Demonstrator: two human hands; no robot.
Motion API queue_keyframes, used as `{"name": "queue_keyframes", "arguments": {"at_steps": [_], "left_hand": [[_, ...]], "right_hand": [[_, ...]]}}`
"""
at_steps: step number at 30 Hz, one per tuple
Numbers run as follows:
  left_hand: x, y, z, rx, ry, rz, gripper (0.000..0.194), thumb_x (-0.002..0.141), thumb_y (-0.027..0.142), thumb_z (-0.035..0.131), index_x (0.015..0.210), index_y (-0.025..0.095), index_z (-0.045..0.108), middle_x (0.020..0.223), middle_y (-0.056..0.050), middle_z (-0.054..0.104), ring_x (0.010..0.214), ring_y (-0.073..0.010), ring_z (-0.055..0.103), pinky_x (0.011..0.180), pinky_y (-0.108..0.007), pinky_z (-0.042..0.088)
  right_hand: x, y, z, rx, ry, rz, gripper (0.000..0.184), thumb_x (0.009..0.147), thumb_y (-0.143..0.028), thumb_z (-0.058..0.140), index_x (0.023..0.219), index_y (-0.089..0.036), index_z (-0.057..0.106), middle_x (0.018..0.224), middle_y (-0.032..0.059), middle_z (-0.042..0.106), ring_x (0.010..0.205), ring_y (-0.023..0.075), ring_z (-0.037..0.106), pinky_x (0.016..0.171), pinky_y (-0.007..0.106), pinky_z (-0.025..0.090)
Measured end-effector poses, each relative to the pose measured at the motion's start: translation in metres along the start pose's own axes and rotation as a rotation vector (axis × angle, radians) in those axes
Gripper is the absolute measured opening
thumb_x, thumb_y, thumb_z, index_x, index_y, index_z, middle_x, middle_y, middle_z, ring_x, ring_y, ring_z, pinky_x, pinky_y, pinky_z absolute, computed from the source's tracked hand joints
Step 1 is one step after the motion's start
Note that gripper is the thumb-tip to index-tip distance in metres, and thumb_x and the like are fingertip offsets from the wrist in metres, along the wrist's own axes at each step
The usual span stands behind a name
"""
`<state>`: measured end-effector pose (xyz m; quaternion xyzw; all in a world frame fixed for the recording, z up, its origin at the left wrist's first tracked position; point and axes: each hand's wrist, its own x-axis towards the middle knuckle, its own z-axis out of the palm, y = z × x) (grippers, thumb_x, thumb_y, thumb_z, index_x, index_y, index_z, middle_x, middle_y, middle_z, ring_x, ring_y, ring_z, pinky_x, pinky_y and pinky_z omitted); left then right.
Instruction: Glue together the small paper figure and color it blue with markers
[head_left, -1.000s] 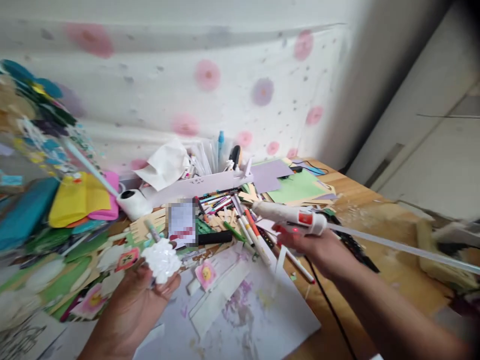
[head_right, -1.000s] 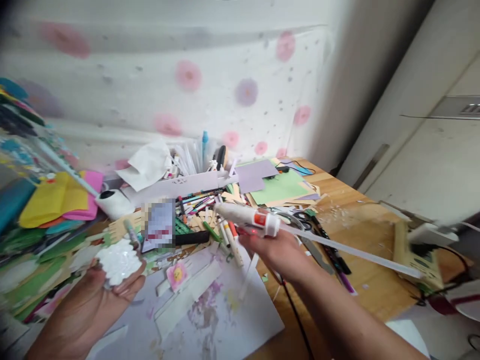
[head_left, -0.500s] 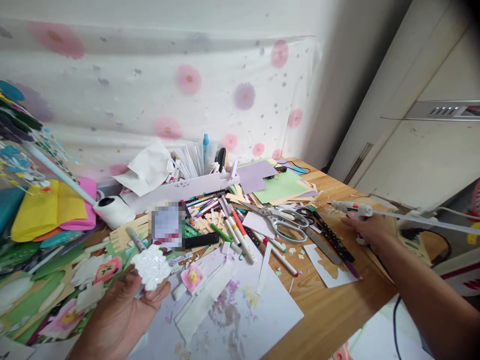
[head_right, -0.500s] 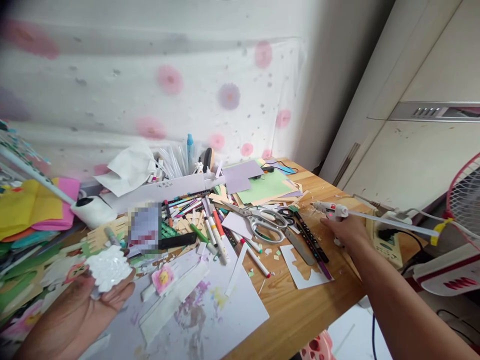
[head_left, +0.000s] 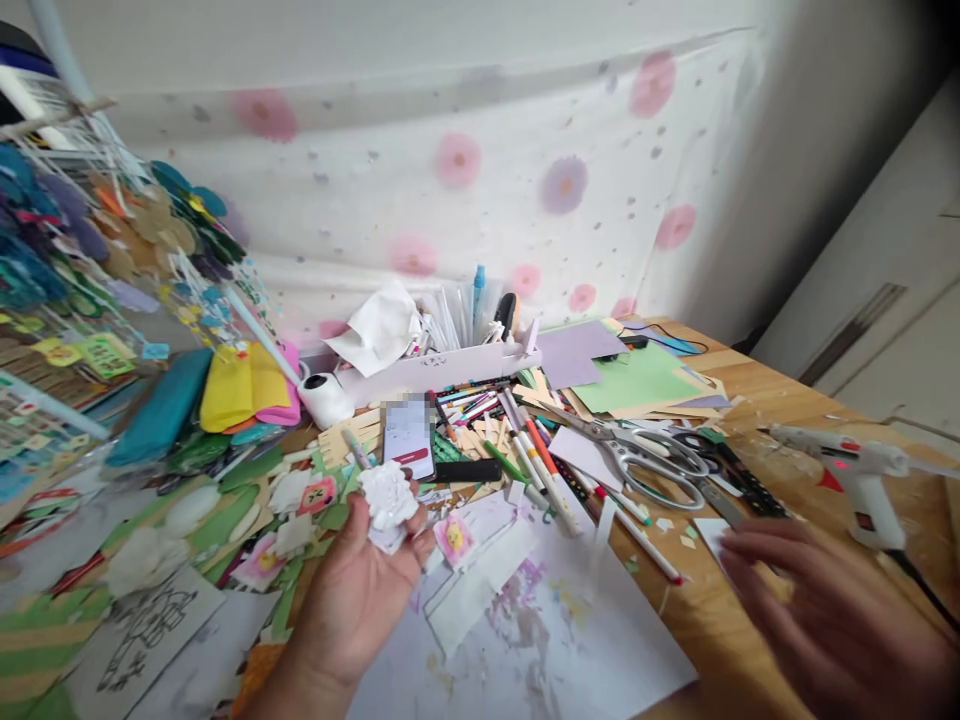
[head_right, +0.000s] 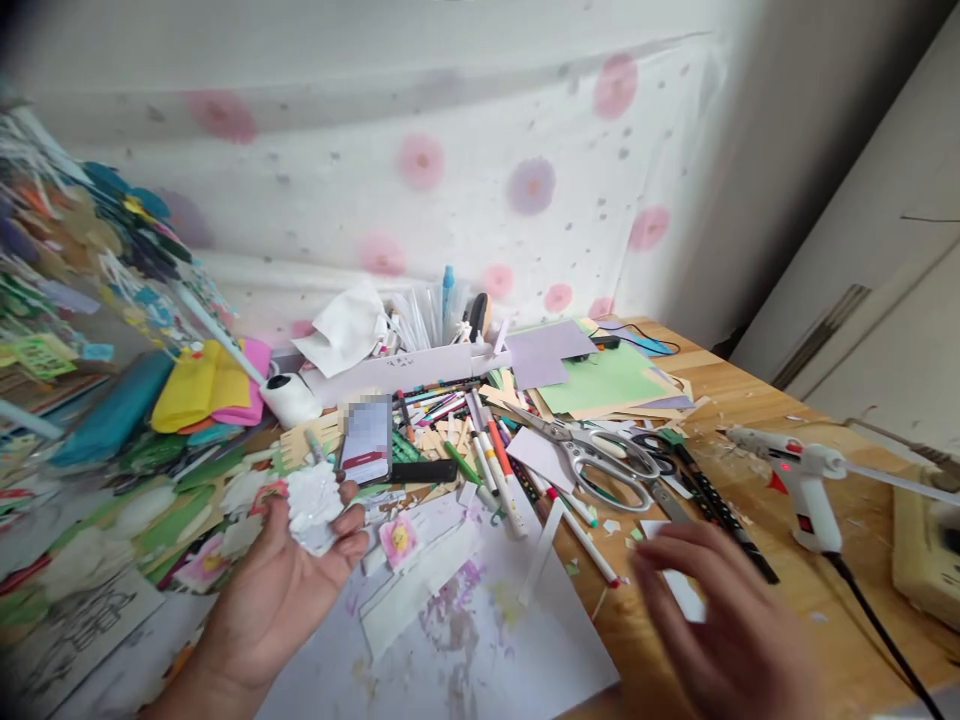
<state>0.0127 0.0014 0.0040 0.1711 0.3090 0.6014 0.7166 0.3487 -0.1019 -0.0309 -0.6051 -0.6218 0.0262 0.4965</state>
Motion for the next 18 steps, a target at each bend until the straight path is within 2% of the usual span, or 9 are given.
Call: {"name": "queue_keyframes", "arguments": {"at_steps": [2, 4, 5, 7, 9, 11, 13, 16, 18], "left_hand": [[-0.002, -0.001, -0.001, -0.034, 0.018, -0.037, 0.049, 0.055, 0.037, 0.09, 0.097, 0.023, 0.07, 0.092, -0.004, 0.071, 0.076, -0.0213, 0.066, 0.066, -0.035, 0.056], [-0.003, -0.002, -0.003, -0.079, -0.011, -0.069, 0.052, 0.057, 0.04, 0.089, 0.103, 0.024, 0.071, 0.103, -0.007, 0.073, 0.094, -0.0271, 0.067, 0.079, -0.04, 0.056], [-0.004, -0.002, -0.004, -0.096, -0.042, -0.082, 0.051, 0.059, 0.042, 0.087, 0.104, 0.025, 0.071, 0.108, -0.007, 0.073, 0.1, -0.0283, 0.067, 0.083, -0.041, 0.056], [-0.006, -0.004, -0.007, -0.109, -0.122, -0.093, 0.046, 0.066, 0.045, 0.083, 0.105, 0.025, 0.072, 0.109, -0.007, 0.073, 0.103, -0.0275, 0.066, 0.086, -0.039, 0.055], [-0.008, -0.006, -0.009, -0.093, -0.195, -0.105, 0.041, 0.071, 0.047, 0.078, 0.105, 0.024, 0.073, 0.105, -0.006, 0.075, 0.1, -0.0261, 0.068, 0.087, -0.037, 0.054], [-0.009, -0.009, -0.01, -0.074, -0.248, -0.106, 0.039, 0.075, 0.048, 0.075, 0.104, 0.023, 0.074, 0.101, -0.006, 0.076, 0.1, -0.0262, 0.068, 0.089, -0.038, 0.052], [-0.01, -0.012, -0.01, -0.072, -0.288, -0.118, 0.038, 0.076, 0.049, 0.073, 0.103, 0.023, 0.075, 0.099, -0.006, 0.077, 0.103, -0.0276, 0.066, 0.093, -0.039, 0.05], [-0.009, -0.014, -0.008, -0.096, -0.326, -0.116, 0.04, 0.077, 0.051, 0.072, 0.106, 0.024, 0.074, 0.103, -0.006, 0.075, 0.108, -0.0282, 0.064, 0.097, -0.04, 0.046], [-0.008, -0.013, -0.008, -0.098, -0.317, -0.054, 0.04, 0.076, 0.049, 0.073, 0.109, 0.025, 0.072, 0.11, -0.007, 0.073, 0.11, -0.0275, 0.062, 0.096, -0.039, 0.046]], "right_hand": [[0.024, -0.056, 0.042, 0.134, -0.209, -0.183, 0.013, 0.084, -0.017, 0.063, 0.088, -0.029, 0.066, 0.082, 0.0065, 0.067, 0.073, 0.0218, 0.068, 0.062, 0.031, 0.053], [0.045, -0.101, 0.081, 0.268, -0.416, -0.232, 0.014, 0.086, -0.014, 0.059, 0.092, -0.025, 0.065, 0.086, 0.0057, 0.067, 0.076, 0.0187, 0.068, 0.067, 0.028, 0.055], [0.052, -0.118, 0.099, 0.306, -0.508, -0.251, 0.016, 0.086, -0.013, 0.059, 0.095, -0.024, 0.066, 0.09, 0.0061, 0.068, 0.08, 0.0186, 0.067, 0.07, 0.029, 0.055], [0.058, -0.138, 0.128, 0.322, -0.57, -0.311, 0.017, 0.08, -0.011, 0.064, 0.094, -0.02, 0.067, 0.094, 0.0077, 0.067, 0.085, 0.0214, 0.066, 0.075, 0.033, 0.055], [0.057, -0.145, 0.15, 0.297, -0.583, -0.318, 0.014, 0.075, -0.017, 0.072, 0.088, -0.017, 0.067, 0.093, 0.0097, 0.066, 0.082, 0.0237, 0.064, 0.071, 0.034, 0.055], [0.051, -0.146, 0.165, 0.27, -0.559, -0.301, 0.025, 0.07, -0.027, 0.079, 0.088, -0.014, 0.066, 0.09, 0.0115, 0.065, 0.079, 0.0258, 0.062, 0.065, 0.036, 0.054], [0.044, -0.143, 0.172, 0.281, -0.519, -0.274, 0.026, 0.073, -0.032, 0.077, 0.089, -0.013, 0.066, 0.087, 0.0119, 0.065, 0.077, 0.0262, 0.061, 0.063, 0.036, 0.053], [0.04, -0.136, 0.174, 0.337, -0.479, -0.248, 0.008, 0.082, -0.021, 0.064, 0.086, -0.015, 0.068, 0.083, 0.0106, 0.066, 0.075, 0.0243, 0.062, 0.064, 0.035, 0.052], [0.042, -0.13, 0.172, 0.391, -0.484, -0.267, 0.015, 0.083, -0.011, 0.057, 0.089, -0.017, 0.07, 0.088, 0.01, 0.068, 0.081, 0.0235, 0.064, 0.07, 0.034, 0.052]]}}
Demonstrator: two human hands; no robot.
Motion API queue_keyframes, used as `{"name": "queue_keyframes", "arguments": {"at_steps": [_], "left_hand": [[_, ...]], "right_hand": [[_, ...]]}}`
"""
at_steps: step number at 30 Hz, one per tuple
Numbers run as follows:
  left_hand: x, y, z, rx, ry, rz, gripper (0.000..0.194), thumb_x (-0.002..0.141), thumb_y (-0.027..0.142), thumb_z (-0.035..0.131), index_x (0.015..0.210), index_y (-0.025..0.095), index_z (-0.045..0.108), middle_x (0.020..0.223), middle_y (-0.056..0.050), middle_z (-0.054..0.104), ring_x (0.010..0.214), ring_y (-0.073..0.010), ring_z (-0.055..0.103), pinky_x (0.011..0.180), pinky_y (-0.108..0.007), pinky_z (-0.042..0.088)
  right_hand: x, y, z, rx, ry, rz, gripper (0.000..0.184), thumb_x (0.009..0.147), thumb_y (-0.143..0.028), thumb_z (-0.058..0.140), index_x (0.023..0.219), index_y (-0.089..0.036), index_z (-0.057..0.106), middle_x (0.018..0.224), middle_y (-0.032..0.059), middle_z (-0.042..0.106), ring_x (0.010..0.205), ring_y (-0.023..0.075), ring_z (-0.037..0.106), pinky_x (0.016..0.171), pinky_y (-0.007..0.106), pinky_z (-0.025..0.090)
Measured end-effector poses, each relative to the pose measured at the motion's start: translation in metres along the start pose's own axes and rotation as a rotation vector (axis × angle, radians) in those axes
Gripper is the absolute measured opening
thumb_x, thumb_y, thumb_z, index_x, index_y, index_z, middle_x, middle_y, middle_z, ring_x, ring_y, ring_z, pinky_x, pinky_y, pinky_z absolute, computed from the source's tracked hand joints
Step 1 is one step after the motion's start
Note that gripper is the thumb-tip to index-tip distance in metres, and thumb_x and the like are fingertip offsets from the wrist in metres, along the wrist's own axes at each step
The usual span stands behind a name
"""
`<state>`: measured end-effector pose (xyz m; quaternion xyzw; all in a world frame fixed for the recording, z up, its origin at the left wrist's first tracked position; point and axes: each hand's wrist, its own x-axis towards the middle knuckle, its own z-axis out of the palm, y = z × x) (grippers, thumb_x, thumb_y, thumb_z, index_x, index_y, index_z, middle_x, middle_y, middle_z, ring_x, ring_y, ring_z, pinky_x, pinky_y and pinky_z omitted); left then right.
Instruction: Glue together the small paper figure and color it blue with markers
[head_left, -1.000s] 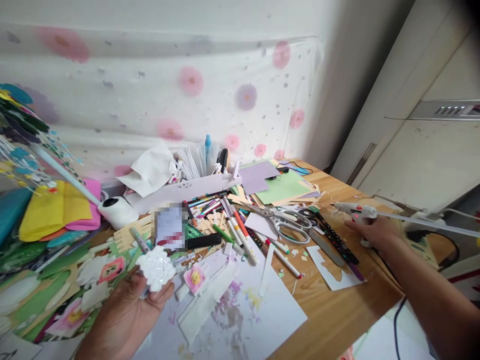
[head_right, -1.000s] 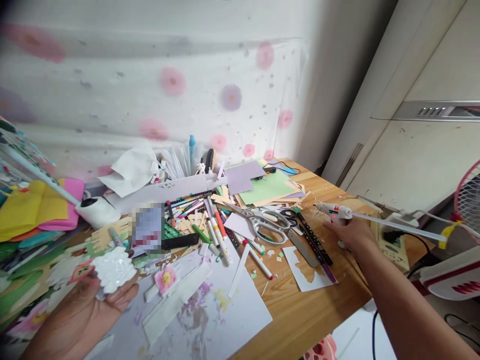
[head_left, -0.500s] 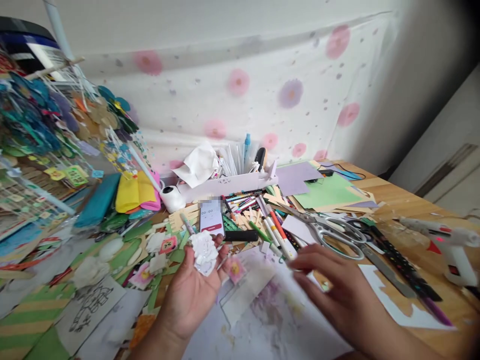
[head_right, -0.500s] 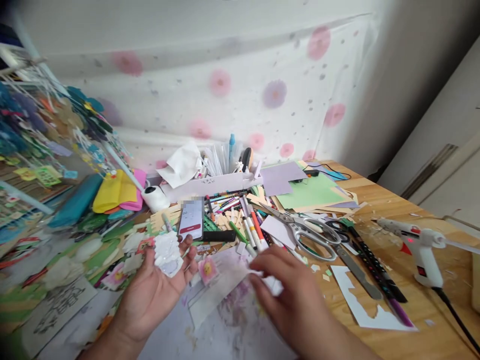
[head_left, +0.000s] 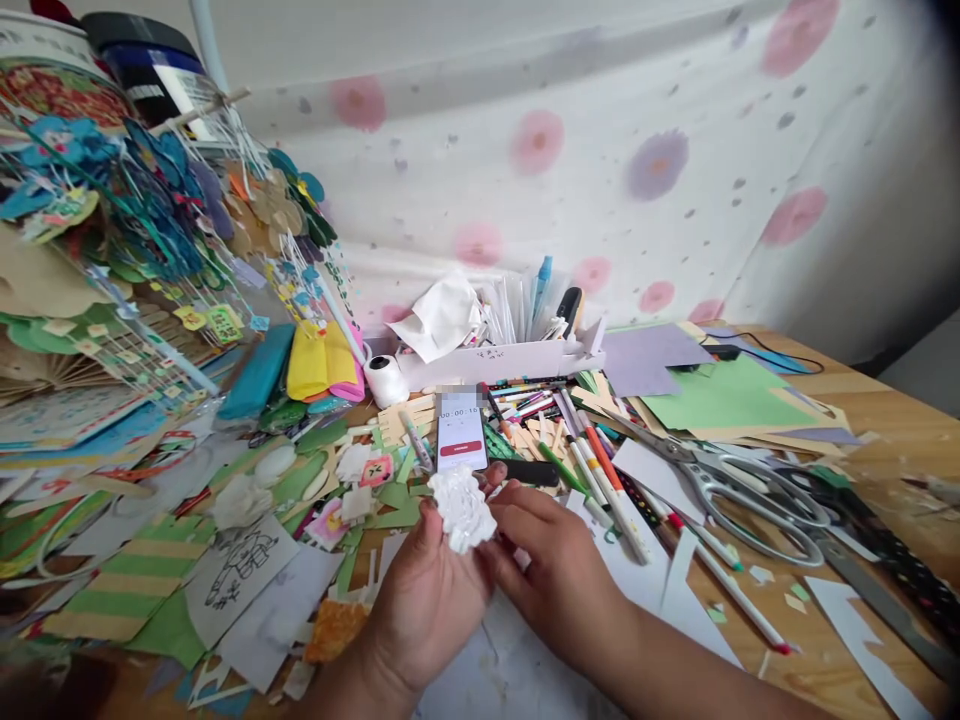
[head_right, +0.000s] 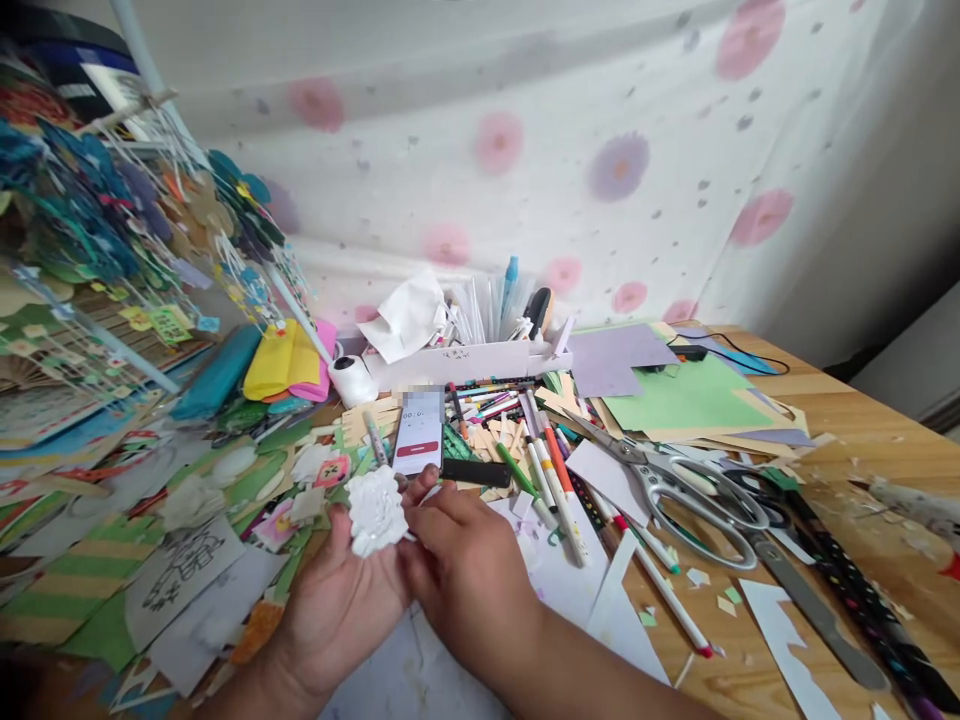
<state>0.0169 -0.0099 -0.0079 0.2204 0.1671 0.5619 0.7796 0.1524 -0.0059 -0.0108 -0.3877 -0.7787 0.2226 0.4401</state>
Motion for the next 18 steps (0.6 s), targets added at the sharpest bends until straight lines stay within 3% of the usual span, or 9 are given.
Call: {"name": "queue_keyframes", "arguments": {"at_steps": [3, 7, 11, 14, 18], "left_hand": [[0.003, 0.005, -0.002, 0.046, 0.049, 0.08, 0.045, 0.073, 0.048, 0.076, 0.111, 0.025, 0.07, 0.117, -0.009, 0.069, 0.112, -0.0285, 0.06, 0.091, -0.039, 0.047], [0.008, 0.013, -0.007, 0.122, 0.101, 0.127, 0.035, 0.073, 0.043, 0.078, 0.101, 0.024, 0.07, 0.105, -0.006, 0.07, 0.107, -0.0271, 0.061, 0.089, -0.039, 0.048], [0.01, 0.014, -0.007, 0.233, 0.111, 0.153, 0.027, 0.076, 0.035, 0.077, 0.1, 0.024, 0.07, 0.104, -0.005, 0.071, 0.105, -0.0231, 0.062, 0.089, -0.037, 0.05], [0.01, 0.01, -0.004, 0.278, 0.083, 0.125, 0.032, 0.076, 0.033, 0.078, 0.105, 0.024, 0.07, 0.102, -0.005, 0.072, 0.096, -0.0212, 0.065, 0.087, -0.035, 0.051], [0.008, 0.004, -0.007, 0.297, 0.082, 0.105, 0.033, 0.075, 0.032, 0.079, 0.106, 0.026, 0.07, 0.106, -0.006, 0.072, 0.106, -0.0252, 0.063, 0.09, -0.039, 0.05]], "right_hand": [[0.001, 0.009, -0.013, 0.061, -0.062, -0.001, 0.026, 0.085, -0.008, 0.053, 0.095, -0.021, 0.072, 0.095, 0.0087, 0.069, 0.087, 0.0214, 0.066, 0.076, 0.032, 0.052], [0.008, 0.019, -0.031, 0.155, -0.125, 0.138, 0.025, 0.088, -0.011, 0.052, 0.096, -0.023, 0.073, 0.092, 0.0071, 0.066, 0.081, 0.0182, 0.064, 0.073, 0.031, 0.05], [0.014, 0.021, -0.035, 0.596, 0.049, 0.4, 0.006, 0.082, -0.022, 0.066, 0.089, -0.021, 0.067, 0.073, -0.0004, 0.063, 0.068, 0.0148, 0.061, 0.064, 0.028, 0.049], [0.017, 0.019, -0.032, 0.995, 0.191, 0.581, 0.026, 0.068, -0.029, 0.083, 0.08, -0.02, 0.061, 0.061, -0.0065, 0.058, 0.052, 0.0097, 0.056, 0.053, 0.022, 0.045], [0.017, 0.014, -0.029, 1.094, 0.218, 0.633, 0.031, 0.061, -0.03, 0.088, 0.073, -0.017, 0.064, 0.058, -0.0059, 0.06, 0.049, 0.0074, 0.056, 0.051, 0.02, 0.044]]}}
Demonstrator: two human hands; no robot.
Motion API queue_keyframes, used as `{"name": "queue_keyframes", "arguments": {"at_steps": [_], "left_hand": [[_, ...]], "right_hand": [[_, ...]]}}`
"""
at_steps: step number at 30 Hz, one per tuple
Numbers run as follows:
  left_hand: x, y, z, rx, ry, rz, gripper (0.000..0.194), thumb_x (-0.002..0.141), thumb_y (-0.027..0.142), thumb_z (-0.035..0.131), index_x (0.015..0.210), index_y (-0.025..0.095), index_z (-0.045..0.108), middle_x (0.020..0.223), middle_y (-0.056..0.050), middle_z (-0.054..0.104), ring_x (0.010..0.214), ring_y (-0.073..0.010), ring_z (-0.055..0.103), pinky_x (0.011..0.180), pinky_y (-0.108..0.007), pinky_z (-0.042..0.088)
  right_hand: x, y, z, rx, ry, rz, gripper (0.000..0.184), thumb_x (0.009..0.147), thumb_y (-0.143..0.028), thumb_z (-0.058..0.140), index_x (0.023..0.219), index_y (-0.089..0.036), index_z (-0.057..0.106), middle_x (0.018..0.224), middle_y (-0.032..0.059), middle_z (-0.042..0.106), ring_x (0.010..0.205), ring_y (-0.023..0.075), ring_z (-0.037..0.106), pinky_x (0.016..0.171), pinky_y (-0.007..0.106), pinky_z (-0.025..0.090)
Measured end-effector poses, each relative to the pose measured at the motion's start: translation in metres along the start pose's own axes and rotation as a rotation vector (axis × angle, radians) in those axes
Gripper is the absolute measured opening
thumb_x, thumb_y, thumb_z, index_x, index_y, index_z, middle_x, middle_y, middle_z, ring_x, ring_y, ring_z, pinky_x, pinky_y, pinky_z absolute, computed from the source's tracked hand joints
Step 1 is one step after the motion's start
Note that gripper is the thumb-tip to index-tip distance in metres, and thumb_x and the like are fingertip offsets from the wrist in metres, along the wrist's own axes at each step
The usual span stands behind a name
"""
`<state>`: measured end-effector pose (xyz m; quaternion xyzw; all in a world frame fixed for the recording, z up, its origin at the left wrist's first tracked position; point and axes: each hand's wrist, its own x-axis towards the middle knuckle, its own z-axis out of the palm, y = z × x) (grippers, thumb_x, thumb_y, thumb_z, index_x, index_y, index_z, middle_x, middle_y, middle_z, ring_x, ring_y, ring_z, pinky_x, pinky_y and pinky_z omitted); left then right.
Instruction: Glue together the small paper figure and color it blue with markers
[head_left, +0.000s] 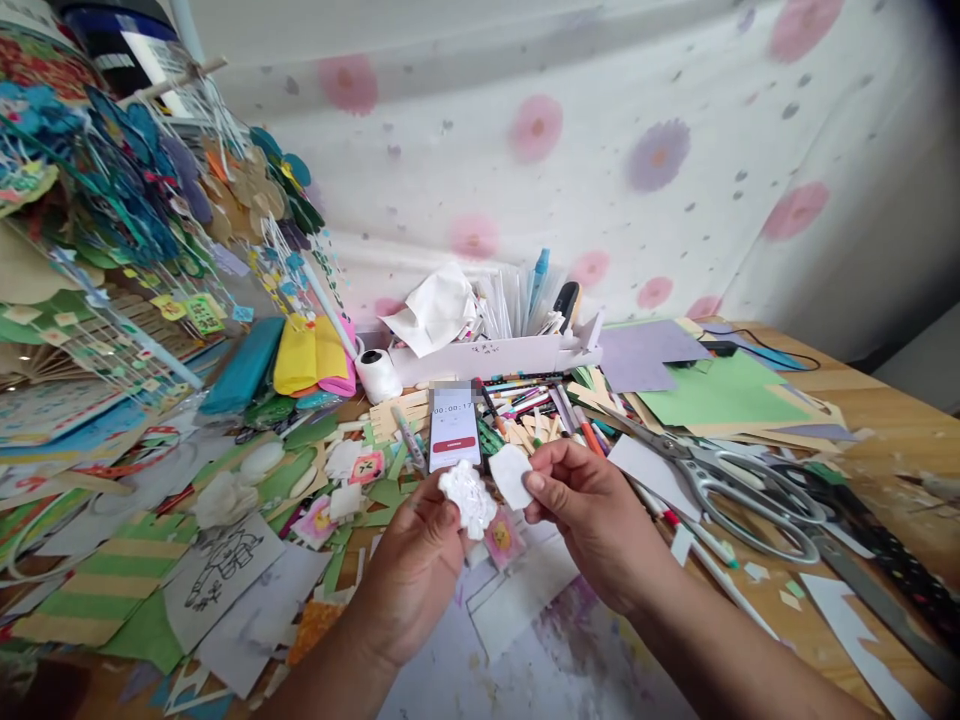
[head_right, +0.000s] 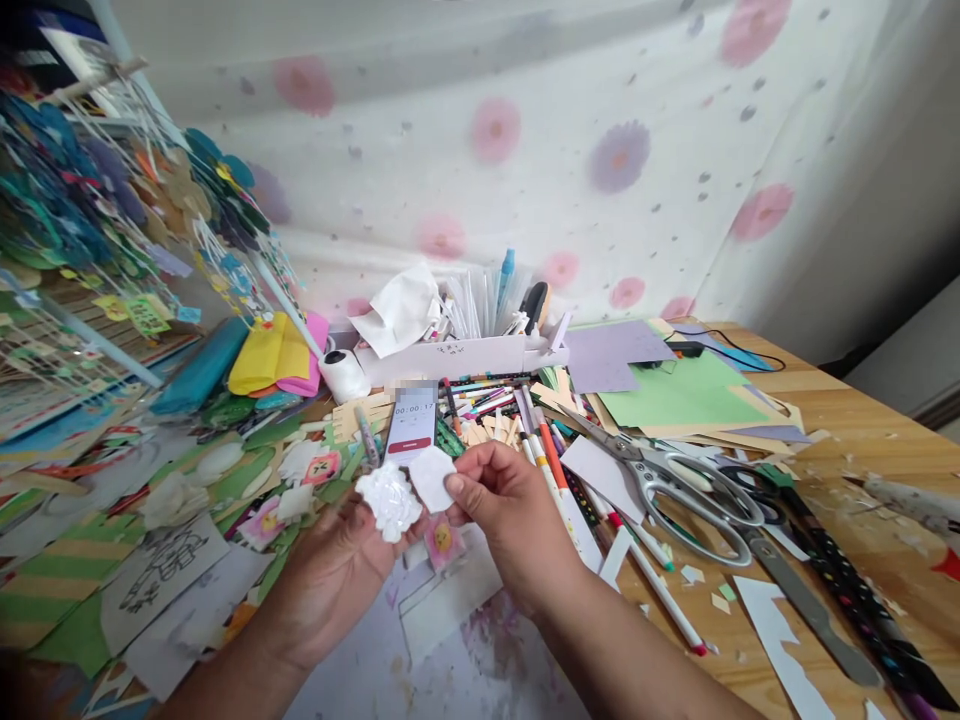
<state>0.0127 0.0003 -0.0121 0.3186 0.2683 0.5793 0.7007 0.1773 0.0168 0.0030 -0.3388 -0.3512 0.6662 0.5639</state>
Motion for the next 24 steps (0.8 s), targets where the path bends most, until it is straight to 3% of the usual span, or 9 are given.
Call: {"name": "queue_keyframes", "arguments": {"at_steps": [7, 15, 19, 24], "left_hand": [[-0.003, -0.002, -0.004, 0.124, -0.023, 0.04, 0.037, 0.071, 0.031, 0.082, 0.105, 0.025, 0.07, 0.107, -0.005, 0.071, 0.103, -0.023, 0.062, 0.091, -0.034, 0.046], [-0.005, 0.001, -0.001, 0.227, 0.006, 0.078, 0.04, 0.062, 0.028, 0.088, 0.097, 0.021, 0.071, 0.09, -0.002, 0.068, 0.083, -0.0156, 0.06, 0.073, -0.023, 0.048], [-0.006, 0.001, -0.001, 0.282, 0.042, 0.093, 0.043, 0.058, 0.027, 0.09, 0.095, 0.021, 0.071, 0.086, -0.002, 0.068, 0.079, -0.0154, 0.059, 0.069, -0.023, 0.047], [-0.004, 0.002, 0.001, 0.306, 0.048, 0.108, 0.044, 0.056, 0.027, 0.091, 0.094, 0.021, 0.071, 0.086, -0.002, 0.068, 0.078, -0.0154, 0.06, 0.068, -0.022, 0.048]], "right_hand": [[-0.004, -0.002, 0.0, 0.01, -0.049, -0.02, 0.019, 0.066, -0.029, 0.085, 0.074, -0.018, 0.071, 0.059, -0.0036, 0.064, 0.051, 0.0077, 0.056, 0.053, 0.02, 0.045], [-0.011, -0.003, 0.003, -0.155, -0.131, -0.165, 0.008, 0.075, -0.028, 0.078, 0.077, -0.02, 0.075, 0.058, -0.0019, 0.064, 0.052, 0.0121, 0.057, 0.051, 0.025, 0.047], [-0.013, -0.005, 0.003, -0.348, -0.103, -0.295, 0.002, 0.076, -0.022, 0.074, 0.077, -0.021, 0.076, 0.065, 0.0001, 0.066, 0.06, 0.0138, 0.059, 0.055, 0.027, 0.048], [-0.014, -0.005, 0.002, -0.609, -0.084, -0.469, 0.01, 0.08, -0.016, 0.067, 0.08, -0.02, 0.076, 0.074, 0.0054, 0.07, 0.07, 0.0178, 0.063, 0.064, 0.031, 0.051]]}}
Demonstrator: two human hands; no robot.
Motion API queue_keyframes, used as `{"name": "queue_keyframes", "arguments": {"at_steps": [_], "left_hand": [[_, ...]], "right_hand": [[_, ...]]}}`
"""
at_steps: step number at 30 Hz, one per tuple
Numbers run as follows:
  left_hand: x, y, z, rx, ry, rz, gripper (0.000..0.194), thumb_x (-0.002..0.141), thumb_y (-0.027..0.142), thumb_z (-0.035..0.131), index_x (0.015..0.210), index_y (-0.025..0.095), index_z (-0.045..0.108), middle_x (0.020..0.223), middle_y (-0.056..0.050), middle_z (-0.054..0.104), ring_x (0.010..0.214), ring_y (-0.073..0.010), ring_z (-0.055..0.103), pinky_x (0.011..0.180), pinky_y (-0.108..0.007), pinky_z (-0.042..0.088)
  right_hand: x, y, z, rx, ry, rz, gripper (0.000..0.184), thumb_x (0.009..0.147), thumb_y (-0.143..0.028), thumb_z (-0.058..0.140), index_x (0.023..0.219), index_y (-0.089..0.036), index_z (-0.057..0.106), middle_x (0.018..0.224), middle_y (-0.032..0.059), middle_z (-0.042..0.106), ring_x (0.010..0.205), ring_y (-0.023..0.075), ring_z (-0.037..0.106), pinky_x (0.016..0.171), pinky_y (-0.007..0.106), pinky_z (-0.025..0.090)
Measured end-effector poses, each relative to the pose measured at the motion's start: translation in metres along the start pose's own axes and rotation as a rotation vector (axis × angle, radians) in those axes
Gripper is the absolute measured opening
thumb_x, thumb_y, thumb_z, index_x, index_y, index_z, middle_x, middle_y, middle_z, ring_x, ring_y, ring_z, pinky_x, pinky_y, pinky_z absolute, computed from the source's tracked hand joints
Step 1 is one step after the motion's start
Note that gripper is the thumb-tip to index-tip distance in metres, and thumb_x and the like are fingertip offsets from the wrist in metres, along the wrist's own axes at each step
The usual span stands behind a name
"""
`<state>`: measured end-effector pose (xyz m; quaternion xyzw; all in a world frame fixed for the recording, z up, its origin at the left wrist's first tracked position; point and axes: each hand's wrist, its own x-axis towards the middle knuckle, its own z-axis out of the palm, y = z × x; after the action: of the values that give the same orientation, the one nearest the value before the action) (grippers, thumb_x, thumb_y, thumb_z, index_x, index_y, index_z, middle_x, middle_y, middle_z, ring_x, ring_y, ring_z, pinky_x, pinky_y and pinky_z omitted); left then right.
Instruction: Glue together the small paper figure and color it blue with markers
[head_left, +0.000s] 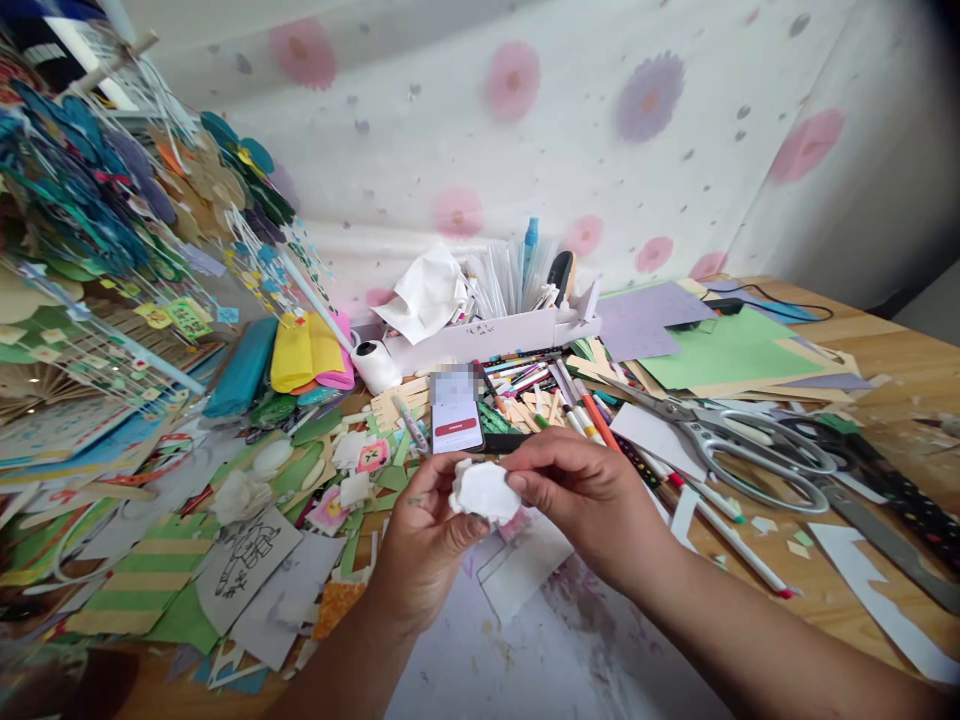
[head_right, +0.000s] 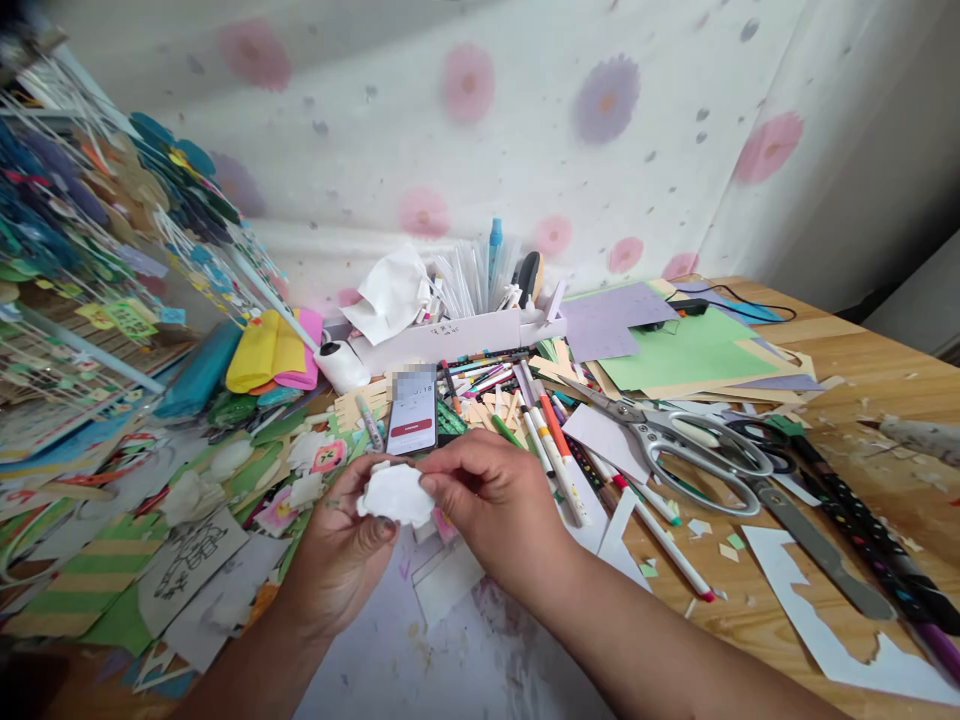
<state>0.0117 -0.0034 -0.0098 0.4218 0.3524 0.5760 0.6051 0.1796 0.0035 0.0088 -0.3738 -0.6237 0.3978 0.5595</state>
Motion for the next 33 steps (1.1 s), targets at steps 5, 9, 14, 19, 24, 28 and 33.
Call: {"name": "queue_keyframes", "arguments": {"at_steps": [5, 9, 14, 19, 24, 28, 33], "left_hand": [[0.0, -0.001, -0.002, 0.035, -0.028, 0.026, 0.042, 0.057, 0.026, 0.09, 0.094, 0.023, 0.071, 0.091, -0.004, 0.071, 0.082, -0.0175, 0.063, 0.069, -0.022, 0.049], [-0.002, -0.002, -0.005, 0.065, -0.038, 0.037, 0.041, 0.059, 0.025, 0.089, 0.096, 0.023, 0.072, 0.089, -0.004, 0.072, 0.079, -0.0171, 0.064, 0.069, -0.023, 0.05], [-0.002, -0.002, -0.004, 0.063, -0.018, 0.041, 0.043, 0.058, 0.025, 0.09, 0.097, 0.025, 0.072, 0.091, -0.004, 0.073, 0.081, -0.0188, 0.065, 0.072, -0.026, 0.052], [-0.002, -0.001, -0.001, 0.004, 0.025, 0.053, 0.042, 0.055, 0.025, 0.091, 0.093, 0.026, 0.072, 0.092, -0.003, 0.074, 0.084, -0.0204, 0.068, 0.074, -0.028, 0.053], [-0.003, -0.002, -0.005, 0.075, 0.01, 0.091, 0.04, 0.06, 0.025, 0.089, 0.097, 0.028, 0.072, 0.092, -0.002, 0.074, 0.084, -0.0196, 0.068, 0.076, -0.027, 0.054], [-0.004, -0.004, -0.01, 0.142, -0.026, 0.115, 0.037, 0.066, 0.02, 0.085, 0.1, 0.028, 0.072, 0.098, -0.003, 0.074, 0.088, -0.0192, 0.067, 0.078, -0.026, 0.053], [-0.008, 0.0, -0.007, 0.13, -0.092, 0.087, 0.04, 0.074, 0.024, 0.078, 0.113, 0.025, 0.069, 0.11, -0.01, 0.072, 0.097, -0.0283, 0.068, 0.087, -0.04, 0.054]], "right_hand": [[-0.002, -0.002, 0.001, -0.192, -0.002, -0.186, 0.015, 0.082, -0.011, 0.063, 0.085, -0.019, 0.076, 0.076, 0.0064, 0.07, 0.07, 0.0173, 0.065, 0.061, 0.028, 0.053], [-0.003, -0.002, 0.001, -0.278, 0.018, -0.256, 0.017, 0.082, -0.01, 0.062, 0.085, -0.021, 0.074, 0.076, 0.0055, 0.07, 0.073, 0.0177, 0.067, 0.063, 0.028, 0.054], [-0.003, -0.002, -0.002, -0.32, 0.074, -0.312, 0.012, 0.081, -0.012, 0.065, 0.087, -0.021, 0.07, 0.08, 0.0052, 0.067, 0.074, 0.0178, 0.064, 0.064, 0.029, 0.054], [-0.001, -0.003, 0.001, -0.001, 0.055, 0.002, 0.03, 0.076, -0.027, 0.074, 0.103, -0.023, 0.061, 0.092, 0.0046, 0.061, 0.076, 0.0177, 0.061, 0.062, 0.031, 0.053], [-0.002, 0.001, 0.012, 0.369, -0.073, 0.281, 0.051, 0.068, -0.03, 0.076, 0.113, -0.024, 0.052, 0.084, -0.0007, 0.056, 0.064, 0.0135, 0.057, 0.056, 0.029, 0.049], [-0.003, 0.005, 0.014, 0.367, -0.034, 0.252, 0.042, 0.068, -0.024, 0.073, 0.106, -0.025, 0.056, 0.077, -0.0033, 0.053, 0.059, 0.0119, 0.053, 0.056, 0.028, 0.048], [-0.002, 0.008, 0.01, 0.282, 0.016, 0.199, 0.034, 0.068, -0.019, 0.07, 0.101, -0.024, 0.06, 0.073, -0.0042, 0.052, 0.059, 0.0116, 0.052, 0.058, 0.028, 0.047]]}}
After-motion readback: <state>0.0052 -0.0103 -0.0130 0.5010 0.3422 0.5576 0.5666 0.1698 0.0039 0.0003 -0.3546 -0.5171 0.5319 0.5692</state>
